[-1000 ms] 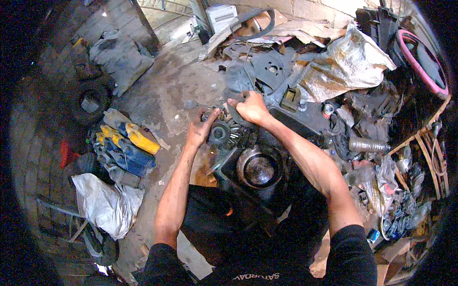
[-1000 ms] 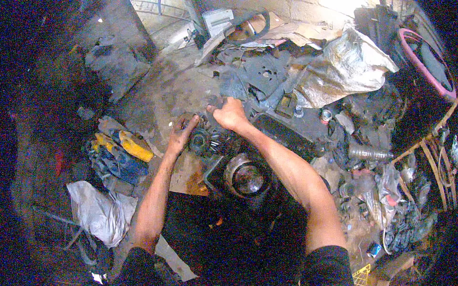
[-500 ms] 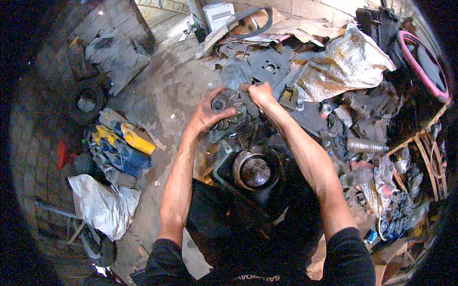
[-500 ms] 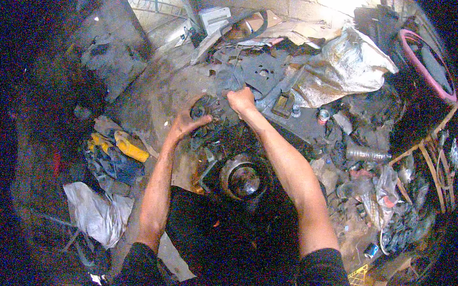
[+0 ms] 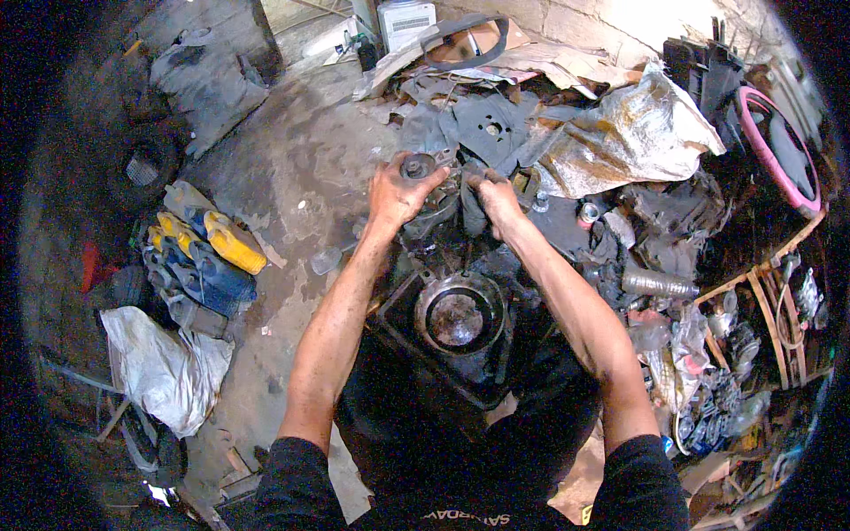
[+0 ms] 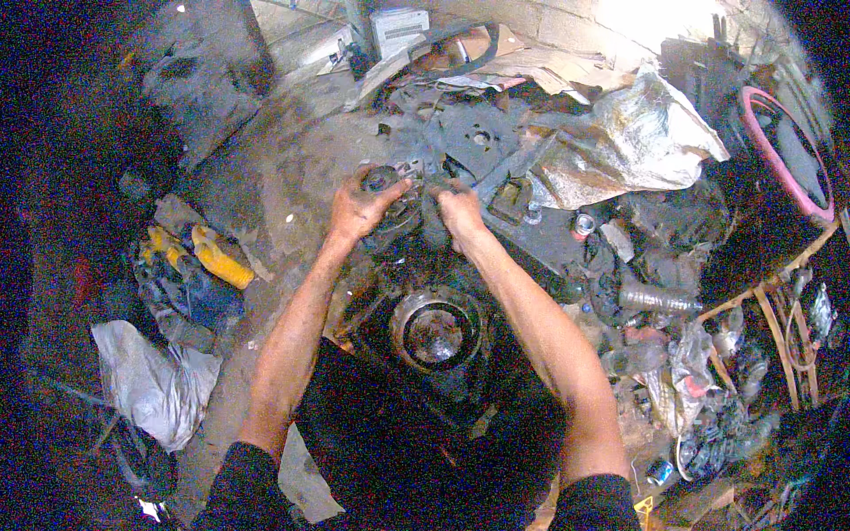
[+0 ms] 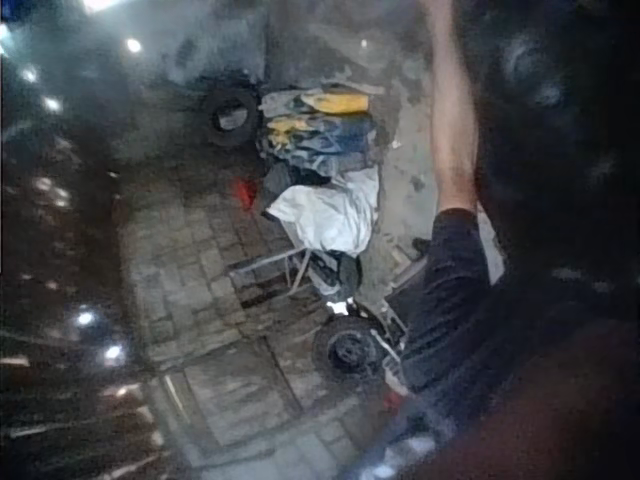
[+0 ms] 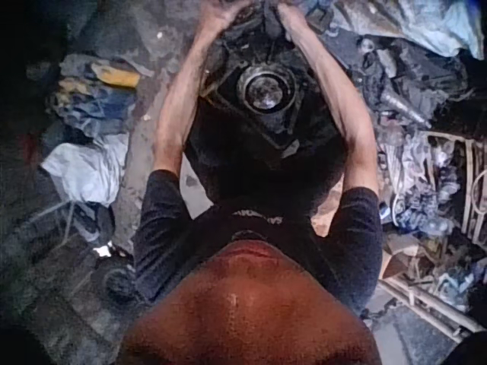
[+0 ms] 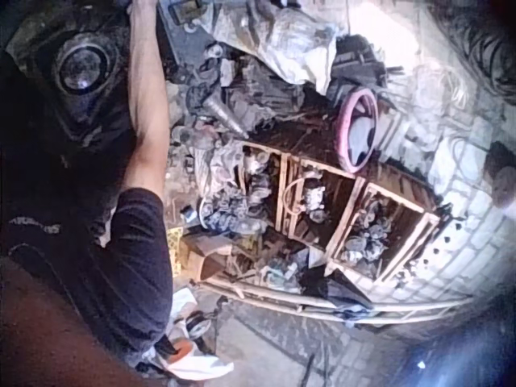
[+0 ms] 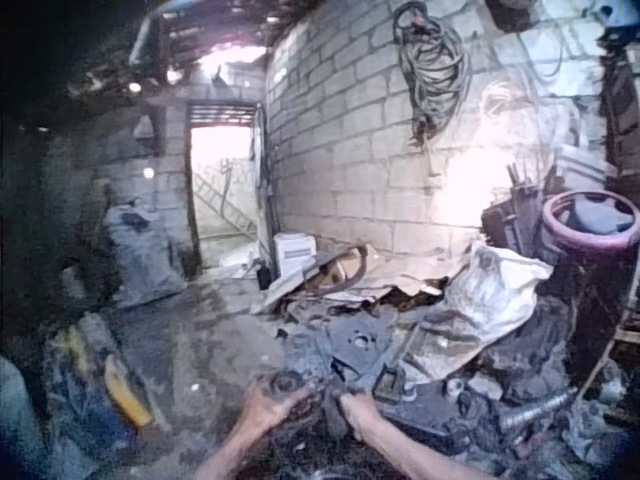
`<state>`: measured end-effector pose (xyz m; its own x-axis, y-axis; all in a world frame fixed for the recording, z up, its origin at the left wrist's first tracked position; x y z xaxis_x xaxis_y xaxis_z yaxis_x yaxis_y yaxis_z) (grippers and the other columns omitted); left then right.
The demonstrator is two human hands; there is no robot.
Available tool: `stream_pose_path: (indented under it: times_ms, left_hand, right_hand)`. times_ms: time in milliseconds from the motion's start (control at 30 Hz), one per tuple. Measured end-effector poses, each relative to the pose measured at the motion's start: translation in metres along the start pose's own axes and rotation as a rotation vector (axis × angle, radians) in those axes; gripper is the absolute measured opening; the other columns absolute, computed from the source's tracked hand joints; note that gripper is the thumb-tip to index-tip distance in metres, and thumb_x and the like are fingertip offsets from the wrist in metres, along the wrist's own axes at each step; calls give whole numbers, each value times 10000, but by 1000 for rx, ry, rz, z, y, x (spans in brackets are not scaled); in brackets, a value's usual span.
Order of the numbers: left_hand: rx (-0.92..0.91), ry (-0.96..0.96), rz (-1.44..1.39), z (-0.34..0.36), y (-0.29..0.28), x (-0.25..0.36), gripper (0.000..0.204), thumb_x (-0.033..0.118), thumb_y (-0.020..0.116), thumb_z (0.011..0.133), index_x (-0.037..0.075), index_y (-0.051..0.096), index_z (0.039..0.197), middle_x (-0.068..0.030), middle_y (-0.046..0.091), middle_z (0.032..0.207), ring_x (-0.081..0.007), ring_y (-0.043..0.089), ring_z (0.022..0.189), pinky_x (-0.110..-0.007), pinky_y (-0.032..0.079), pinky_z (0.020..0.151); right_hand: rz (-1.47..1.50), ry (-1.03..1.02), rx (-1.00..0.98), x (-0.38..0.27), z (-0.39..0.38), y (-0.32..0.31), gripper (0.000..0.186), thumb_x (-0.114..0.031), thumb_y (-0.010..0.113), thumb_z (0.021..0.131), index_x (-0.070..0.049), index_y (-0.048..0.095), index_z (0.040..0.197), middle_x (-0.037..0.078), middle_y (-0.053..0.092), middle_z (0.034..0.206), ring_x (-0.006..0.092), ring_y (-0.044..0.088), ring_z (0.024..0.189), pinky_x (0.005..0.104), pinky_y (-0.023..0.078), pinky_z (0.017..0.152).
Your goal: The person cleans and reassembles internal components of a disassembled alternator, including placing a rotor assembly and gear-like part into the housing by hand.
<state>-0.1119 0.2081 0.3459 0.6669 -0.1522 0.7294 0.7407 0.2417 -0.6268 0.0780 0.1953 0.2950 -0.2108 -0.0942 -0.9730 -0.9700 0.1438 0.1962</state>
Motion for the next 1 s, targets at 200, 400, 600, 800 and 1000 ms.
stream_pose_path:
  times_ms: [200, 400, 600, 800, 1000]
  left_hand:
    - [52, -54, 118, -12, -3, 8, 880, 677, 718, 618, 73, 575, 1243, -256, 508, 1198, -419, 484, 1150, -490, 384, 995]
    - [39, -103, 158, -17, -5, 13, 897, 688, 709, 621, 109, 547, 1287, -265, 472, 1235, -449, 454, 1164, -492, 390, 987]
    - [87, -56, 200, -20, -5, 21, 978, 724, 702, 601, 43, 542, 1285, -304, 549, 1189, -437, 511, 1156, -489, 403, 991]
    - [72, -147, 141, -17, -1, 5, 919, 687, 694, 643, 104, 502, 1327, -300, 452, 1253, -483, 433, 1183, -507, 398, 983]
    - [89, -136, 122, -22, -10, -4, 948, 709, 658, 667, 69, 471, 1340, -324, 446, 1245, -509, 432, 1182, -519, 386, 996]
  right_hand:
    - [131, 30, 38, -1, -21, 6, 453, -196, 609, 843, 18, 507, 1229, 171, 649, 998, 263, 624, 845, 366, 506, 730]
    - [148, 134, -19, 2, -25, 9, 635, -228, 611, 859, -13, 332, 1386, 201, 582, 1177, 304, 606, 981, 443, 494, 847]
    - [132, 216, -129, -2, -43, 9, 638, -255, 583, 896, -59, 278, 1422, 192, 505, 1296, 316, 565, 1102, 468, 494, 912]
    - [118, 82, -289, 0, -51, 22, 791, -132, 681, 793, -63, 254, 1456, 172, 537, 1259, 273, 553, 1110, 378, 464, 925]
    - [90, 44, -168, -5, -41, 23, 806, -141, 747, 722, 6, 326, 1394, 148, 597, 1153, 243, 609, 970, 346, 498, 836]
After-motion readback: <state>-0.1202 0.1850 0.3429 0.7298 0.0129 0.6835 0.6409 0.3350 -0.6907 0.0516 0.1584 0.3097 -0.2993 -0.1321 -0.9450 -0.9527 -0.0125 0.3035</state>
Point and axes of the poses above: each hand's wrist, its own z-axis towards the middle knuckle, its own y-axis out of the palm, x = y × z, the point moved 8 cm from there along z, towards the middle knuckle
